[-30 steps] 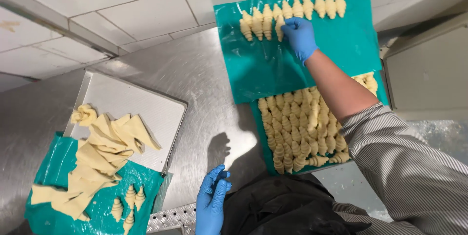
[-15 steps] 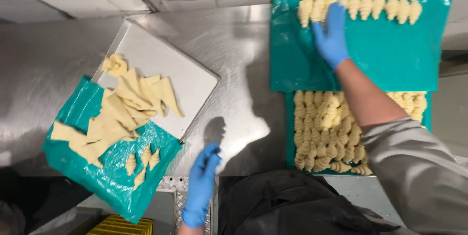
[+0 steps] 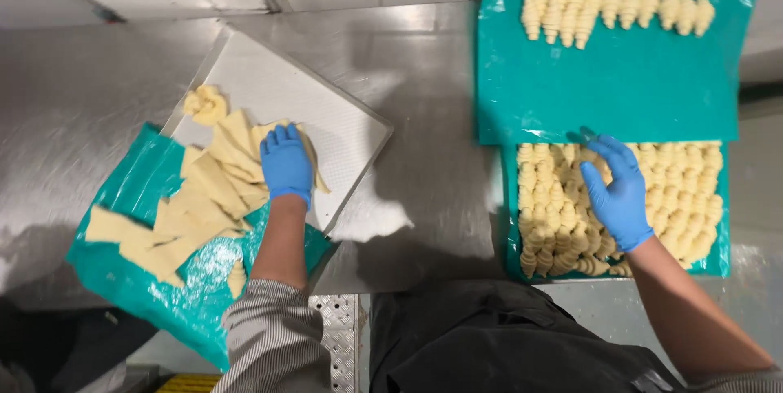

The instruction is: Rolling triangular pieces of dough into croissants and placing them on a tray.

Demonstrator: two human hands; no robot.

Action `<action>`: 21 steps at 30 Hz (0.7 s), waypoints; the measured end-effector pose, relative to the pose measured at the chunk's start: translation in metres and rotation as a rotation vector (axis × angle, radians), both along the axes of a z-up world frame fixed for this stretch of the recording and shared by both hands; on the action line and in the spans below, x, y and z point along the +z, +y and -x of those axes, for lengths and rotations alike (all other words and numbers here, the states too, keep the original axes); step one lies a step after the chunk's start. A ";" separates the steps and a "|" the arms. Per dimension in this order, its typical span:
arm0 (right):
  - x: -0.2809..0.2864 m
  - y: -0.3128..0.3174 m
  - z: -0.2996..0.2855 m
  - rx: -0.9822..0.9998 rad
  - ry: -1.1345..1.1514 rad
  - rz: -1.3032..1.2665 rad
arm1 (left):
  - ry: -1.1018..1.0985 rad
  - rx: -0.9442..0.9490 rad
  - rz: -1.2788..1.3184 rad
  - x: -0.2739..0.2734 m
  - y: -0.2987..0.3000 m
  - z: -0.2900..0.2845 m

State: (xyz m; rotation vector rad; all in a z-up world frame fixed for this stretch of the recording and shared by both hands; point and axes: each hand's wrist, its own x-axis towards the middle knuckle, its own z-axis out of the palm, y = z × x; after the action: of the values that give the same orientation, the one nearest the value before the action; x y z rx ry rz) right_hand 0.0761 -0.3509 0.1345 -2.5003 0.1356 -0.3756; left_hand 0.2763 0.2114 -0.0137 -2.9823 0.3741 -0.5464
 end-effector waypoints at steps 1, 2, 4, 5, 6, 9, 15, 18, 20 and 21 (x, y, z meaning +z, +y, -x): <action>0.002 0.002 0.010 -0.023 -0.006 -0.002 | 0.097 0.060 -0.053 0.002 -0.003 0.000; 0.003 0.004 0.022 -0.052 -0.008 -0.004 | 0.195 0.115 -0.110 0.003 -0.006 0.001; 0.009 0.008 0.034 -0.101 -0.014 -0.016 | 0.259 0.132 -0.098 0.032 -0.011 -0.003; 0.012 0.010 0.040 -0.121 -0.021 -0.034 | 0.323 0.178 -0.091 0.046 -0.011 -0.005; 0.018 0.014 0.042 -0.140 -0.021 -0.032 | 0.323 0.158 -0.093 0.061 -0.012 -0.010; 0.033 0.024 0.048 -0.145 -0.015 -0.051 | 0.451 0.159 0.144 0.082 -0.008 -0.022; 0.036 0.039 0.055 -0.141 -0.014 -0.068 | 0.426 -0.015 0.469 0.044 0.018 -0.020; 0.043 0.052 0.053 -0.110 0.012 -0.096 | 0.436 0.084 0.295 0.071 0.004 -0.017; 0.045 0.057 0.048 -0.073 0.025 -0.122 | 0.548 0.135 0.181 0.071 0.006 -0.024; 0.047 0.060 0.046 -0.066 0.026 -0.123 | 0.548 0.142 0.182 0.070 0.008 -0.020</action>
State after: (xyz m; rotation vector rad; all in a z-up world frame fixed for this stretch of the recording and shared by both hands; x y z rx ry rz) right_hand 0.0296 -0.2907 0.1811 -2.3841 0.2451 -0.3516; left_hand 0.2965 0.2190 0.0560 -3.2599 0.1455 0.2766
